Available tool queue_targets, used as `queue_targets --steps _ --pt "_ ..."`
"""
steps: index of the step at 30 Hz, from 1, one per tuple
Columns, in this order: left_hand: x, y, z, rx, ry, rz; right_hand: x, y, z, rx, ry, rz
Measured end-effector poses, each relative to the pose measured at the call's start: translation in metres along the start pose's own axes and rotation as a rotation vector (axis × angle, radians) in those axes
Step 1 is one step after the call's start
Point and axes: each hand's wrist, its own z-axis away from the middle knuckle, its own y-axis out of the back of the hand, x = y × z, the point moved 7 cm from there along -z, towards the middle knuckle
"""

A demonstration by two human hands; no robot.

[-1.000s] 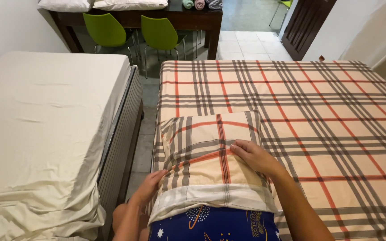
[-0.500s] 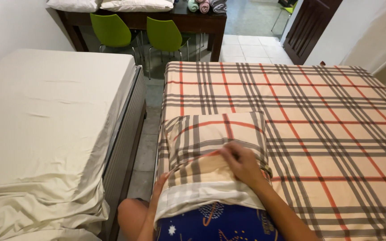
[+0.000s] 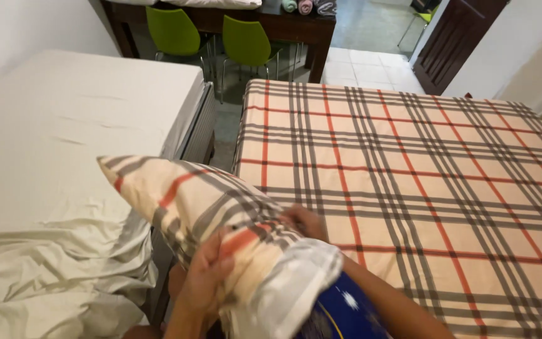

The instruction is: The person places a green pillow on a bed and then attempts to put a plaid pillowcase onto a blue pillow with a space pattern. The person struggles to align the pillowcase, repeatedly pulling and adjusting the fabric over the pillow while the camera moves erratically.

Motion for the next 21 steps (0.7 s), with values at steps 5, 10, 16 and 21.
queue_targets --steps 5,10,16,21 --pt "0.011 -0.03 -0.021 0.047 0.107 0.051 -0.084 0.016 -0.011 -0.172 0.5 -0.011" --pt "0.003 -0.07 -0.039 0.239 0.404 -0.116 -0.25 0.068 0.009 -0.571 0.736 -0.431" --pt "0.001 -0.105 -0.062 -0.214 0.426 -0.214 -0.301 0.052 0.052 -0.974 0.803 -0.286" --pt "0.051 -0.075 -0.074 -0.144 0.528 -0.741 -0.262 0.083 0.054 -0.726 0.779 -0.21"
